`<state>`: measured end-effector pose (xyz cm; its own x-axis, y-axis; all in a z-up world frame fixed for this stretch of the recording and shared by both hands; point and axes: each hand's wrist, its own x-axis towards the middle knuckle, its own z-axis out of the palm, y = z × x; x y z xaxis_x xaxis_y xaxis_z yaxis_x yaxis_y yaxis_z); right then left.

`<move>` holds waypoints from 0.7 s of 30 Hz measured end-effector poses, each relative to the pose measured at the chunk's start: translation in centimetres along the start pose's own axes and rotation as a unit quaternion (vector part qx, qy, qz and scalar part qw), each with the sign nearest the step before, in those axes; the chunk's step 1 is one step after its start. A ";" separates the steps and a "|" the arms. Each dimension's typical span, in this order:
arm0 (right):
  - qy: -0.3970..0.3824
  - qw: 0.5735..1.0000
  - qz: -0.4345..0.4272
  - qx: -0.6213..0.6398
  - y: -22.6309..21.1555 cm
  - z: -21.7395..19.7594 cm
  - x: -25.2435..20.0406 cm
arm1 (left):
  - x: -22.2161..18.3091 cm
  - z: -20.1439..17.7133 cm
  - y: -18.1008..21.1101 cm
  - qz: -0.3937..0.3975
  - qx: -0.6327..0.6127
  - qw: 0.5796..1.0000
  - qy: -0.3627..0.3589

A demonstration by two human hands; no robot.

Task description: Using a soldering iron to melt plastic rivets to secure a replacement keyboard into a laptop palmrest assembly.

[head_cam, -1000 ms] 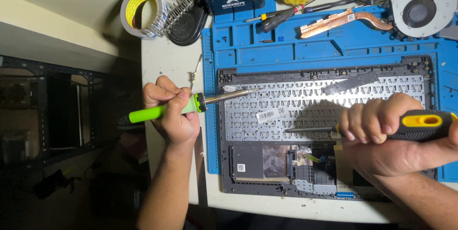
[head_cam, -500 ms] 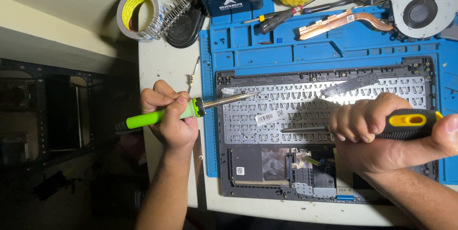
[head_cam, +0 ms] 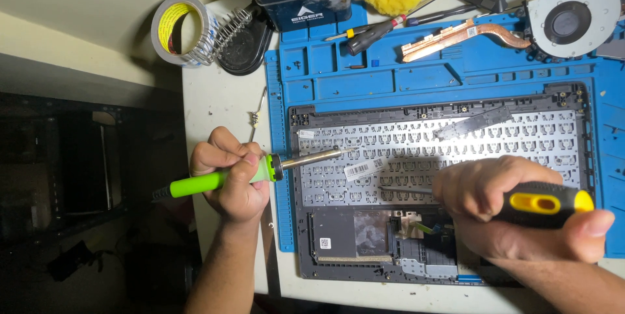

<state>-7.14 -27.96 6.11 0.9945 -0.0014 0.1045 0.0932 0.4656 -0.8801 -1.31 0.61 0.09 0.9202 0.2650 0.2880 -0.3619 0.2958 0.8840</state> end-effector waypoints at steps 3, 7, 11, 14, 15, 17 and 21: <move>-0.002 1.000 0.010 0.029 0.0 0.1 0.2 | -0.1 0.0 -0.3 0.007 0.015 1.000 0.017; 0.028 0.999 -0.011 0.037 0.3 0.2 -0.1 | 0.1 0.0 -0.3 0.013 0.021 1.000 0.007; 0.080 0.994 -0.020 0.069 1.5 0.2 0.6 | 0.2 0.1 -0.2 0.002 -0.001 1.000 0.010; 0.202 0.977 -0.011 0.059 1.6 1.5 1.5 | 0.0 -0.1 -0.1 0.000 0.003 1.000 0.011; 0.242 0.969 0.005 0.052 1.3 1.9 1.8 | 0.1 -0.1 -0.2 0.004 0.004 1.000 0.006; 0.247 0.968 0.004 0.044 1.2 2.1 2.0 | 0.1 -0.1 -0.2 0.004 0.002 1.000 0.006; 0.237 0.971 -0.013 0.043 1.8 1.8 1.8 | 0.0 0.0 -0.1 0.013 0.007 1.000 -0.010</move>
<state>-5.28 -25.52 5.51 0.9041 -0.4113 -0.1159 0.1346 0.5315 -0.8363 -1.23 0.56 0.00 0.9137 0.2539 0.3173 -0.3829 0.2761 0.8816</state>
